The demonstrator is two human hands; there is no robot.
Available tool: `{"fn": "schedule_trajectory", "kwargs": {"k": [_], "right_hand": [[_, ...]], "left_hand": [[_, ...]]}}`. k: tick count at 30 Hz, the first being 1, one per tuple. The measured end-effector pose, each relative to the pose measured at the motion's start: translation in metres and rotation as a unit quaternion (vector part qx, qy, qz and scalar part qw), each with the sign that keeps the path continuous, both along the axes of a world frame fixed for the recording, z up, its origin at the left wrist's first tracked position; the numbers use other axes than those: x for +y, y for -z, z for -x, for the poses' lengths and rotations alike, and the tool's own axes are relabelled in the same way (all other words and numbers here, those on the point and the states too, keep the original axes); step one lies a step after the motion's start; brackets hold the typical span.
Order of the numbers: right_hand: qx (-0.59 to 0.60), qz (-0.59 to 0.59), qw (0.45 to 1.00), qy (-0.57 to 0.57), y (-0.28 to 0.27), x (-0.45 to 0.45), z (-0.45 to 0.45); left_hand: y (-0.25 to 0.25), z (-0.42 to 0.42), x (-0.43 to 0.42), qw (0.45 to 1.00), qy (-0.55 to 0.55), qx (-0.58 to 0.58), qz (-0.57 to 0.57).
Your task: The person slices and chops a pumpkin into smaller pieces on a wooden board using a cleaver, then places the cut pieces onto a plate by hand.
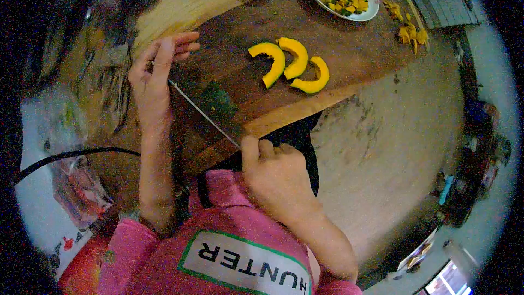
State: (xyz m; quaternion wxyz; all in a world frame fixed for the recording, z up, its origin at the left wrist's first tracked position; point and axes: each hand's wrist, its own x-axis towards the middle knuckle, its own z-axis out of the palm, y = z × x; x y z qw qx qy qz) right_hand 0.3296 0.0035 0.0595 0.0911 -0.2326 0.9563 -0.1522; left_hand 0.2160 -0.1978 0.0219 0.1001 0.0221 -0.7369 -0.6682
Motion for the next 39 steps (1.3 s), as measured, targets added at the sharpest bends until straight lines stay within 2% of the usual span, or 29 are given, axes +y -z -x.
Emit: {"fn": "schedule_trajectory", "kwargs": {"k": [3, 6, 12, 19, 22, 25, 39], "right_hand": [[-0.005, -0.001, 1.000, -0.005, -0.002, 0.002, 0.001], [-0.005, -0.002, 1.000, -0.009, -0.001, 0.001, 0.001], [0.020, -0.010, 1.000, -0.008, 0.001, -0.002, 0.000], [0.009, -0.009, 1.000, 0.007, 0.004, -0.003, -0.002], [0.014, 0.048, 0.999, 0.005, 0.006, -0.006, -0.002], [0.007, 0.036, 0.999, 0.022, 0.007, -0.008, -0.004], [0.024, 0.014, 0.999, 0.026, 0.001, -0.008, -0.002]], "left_hand": [[-0.001, -0.001, 0.002, 1.000, 0.004, 0.011, 0.005], [0.003, 0.000, 0.003, 0.999, -0.001, 0.018, -0.039], [0.005, 0.000, 0.003, 1.000, 0.001, -0.007, -0.005], [0.004, 0.001, 0.006, 1.000, -0.007, -0.016, -0.022], [0.006, 0.002, 0.005, 0.998, -0.013, -0.031, -0.052], [0.005, 0.004, 0.005, 0.996, -0.012, -0.044, -0.080], [-0.001, 0.005, 0.004, 0.997, -0.016, -0.026, -0.069]]}}
